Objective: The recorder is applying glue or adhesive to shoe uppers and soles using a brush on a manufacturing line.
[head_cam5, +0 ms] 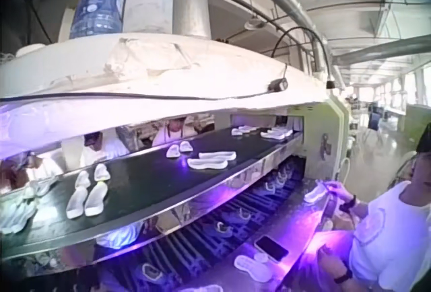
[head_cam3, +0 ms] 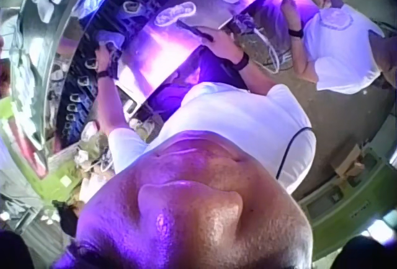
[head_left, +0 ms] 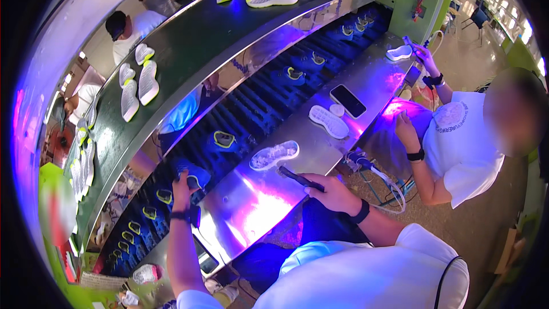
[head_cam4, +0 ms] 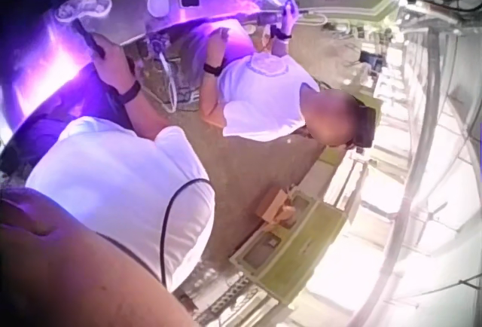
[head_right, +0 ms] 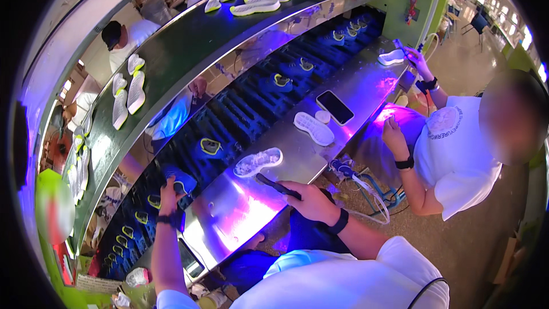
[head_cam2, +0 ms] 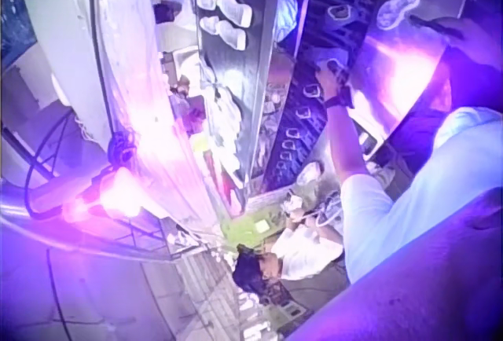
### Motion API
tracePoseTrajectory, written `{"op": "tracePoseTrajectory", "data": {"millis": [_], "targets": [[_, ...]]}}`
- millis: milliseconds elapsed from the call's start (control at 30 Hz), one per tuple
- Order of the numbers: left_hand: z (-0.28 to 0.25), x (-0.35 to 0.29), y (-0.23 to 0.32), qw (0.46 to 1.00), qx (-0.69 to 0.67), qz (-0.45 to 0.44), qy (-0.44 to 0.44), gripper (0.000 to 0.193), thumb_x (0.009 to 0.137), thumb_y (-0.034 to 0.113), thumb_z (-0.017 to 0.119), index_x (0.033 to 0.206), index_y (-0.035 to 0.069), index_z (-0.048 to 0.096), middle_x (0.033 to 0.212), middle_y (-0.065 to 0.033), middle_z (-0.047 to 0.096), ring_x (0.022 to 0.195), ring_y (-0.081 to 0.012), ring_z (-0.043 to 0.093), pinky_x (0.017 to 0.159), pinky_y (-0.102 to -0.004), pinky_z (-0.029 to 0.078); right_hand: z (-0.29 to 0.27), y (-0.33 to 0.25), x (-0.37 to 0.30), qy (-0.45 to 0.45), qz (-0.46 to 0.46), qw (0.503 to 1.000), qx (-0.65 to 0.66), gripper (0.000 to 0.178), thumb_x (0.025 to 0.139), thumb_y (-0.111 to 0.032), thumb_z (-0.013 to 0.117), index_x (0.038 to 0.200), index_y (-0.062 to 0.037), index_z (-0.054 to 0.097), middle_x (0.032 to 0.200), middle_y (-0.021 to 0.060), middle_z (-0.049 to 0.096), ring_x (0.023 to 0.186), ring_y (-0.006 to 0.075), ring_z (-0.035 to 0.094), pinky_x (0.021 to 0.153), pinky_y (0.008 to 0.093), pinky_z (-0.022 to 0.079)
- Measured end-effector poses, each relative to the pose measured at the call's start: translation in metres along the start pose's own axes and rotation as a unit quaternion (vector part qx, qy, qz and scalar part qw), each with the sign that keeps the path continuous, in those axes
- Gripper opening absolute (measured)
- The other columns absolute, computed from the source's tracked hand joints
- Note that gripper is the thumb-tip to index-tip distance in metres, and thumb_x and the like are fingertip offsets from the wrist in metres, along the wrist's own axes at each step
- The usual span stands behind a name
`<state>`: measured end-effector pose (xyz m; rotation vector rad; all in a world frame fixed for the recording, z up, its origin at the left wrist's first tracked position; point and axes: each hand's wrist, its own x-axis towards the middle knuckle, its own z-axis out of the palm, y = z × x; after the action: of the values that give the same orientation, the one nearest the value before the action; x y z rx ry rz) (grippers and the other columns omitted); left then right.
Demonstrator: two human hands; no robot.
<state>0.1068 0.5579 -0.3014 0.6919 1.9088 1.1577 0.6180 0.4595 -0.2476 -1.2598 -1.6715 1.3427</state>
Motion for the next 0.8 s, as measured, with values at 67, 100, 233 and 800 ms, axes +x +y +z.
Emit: {"op": "tracePoseTrajectory", "data": {"millis": [67, 100, 233, 800], "targets": [[-0.017, -0.070, -0.012, 0.973, -0.186, 0.037, -0.130, 0.048, 0.095, 0.028, 0.071, 0.129, -0.002, 0.057, 0.117, -0.0100, 0.069, 0.100, -0.0220, 0.071, 0.079, -0.0337, 0.060, 0.004, 0.011, 0.004, -0.029, -0.002, 0.999, 0.022, 0.045, 0.095, -0.010, 0.066, 0.139, -0.0043, 0.060, 0.119, 0.0189, 0.071, 0.108, 0.0254, 0.070, 0.096, 0.0351, 0.053], [-0.012, -0.105, -0.012, 0.967, -0.199, 0.072, -0.140, 0.044, 0.095, 0.024, 0.071, 0.129, -0.002, 0.057, 0.117, -0.0103, 0.069, 0.101, -0.0210, 0.070, 0.082, -0.0332, 0.059, 0.009, 0.020, 0.007, -0.010, -0.034, 0.999, 0.007, 0.045, 0.096, -0.011, 0.066, 0.139, -0.0037, 0.059, 0.121, 0.0186, 0.071, 0.111, 0.0250, 0.069, 0.098, 0.0349, 0.052], [0.023, -0.203, 0.000, 0.964, -0.113, 0.228, -0.080, 0.051, 0.088, 0.015, 0.081, 0.129, 0.000, 0.057, 0.118, -0.0093, 0.069, 0.106, -0.0190, 0.068, 0.093, -0.0331, 0.055, 0.028, 0.012, 0.016, -0.039, -0.018, 0.997, 0.060, 0.042, 0.098, -0.012, 0.066, 0.137, -0.0008, 0.061, 0.129, 0.0169, 0.069, 0.121, 0.0228, 0.065, 0.105, 0.0343, 0.048], [0.021, -0.313, 0.005, 0.667, 0.234, 0.707, -0.016, 0.047, 0.072, 0.013, 0.087, 0.116, 0.016, 0.071, 0.124, -0.0154, 0.065, 0.117, -0.0401, 0.064, 0.100, -0.0515, 0.057, 0.044, -0.080, -0.002, -0.107, -0.148, 0.981, -0.065, 0.045, 0.094, -0.003, 0.066, 0.139, -0.0052, 0.063, 0.094, 0.0042, 0.070, 0.083, 0.0101, 0.061, 0.078, 0.0266, 0.050]]}}
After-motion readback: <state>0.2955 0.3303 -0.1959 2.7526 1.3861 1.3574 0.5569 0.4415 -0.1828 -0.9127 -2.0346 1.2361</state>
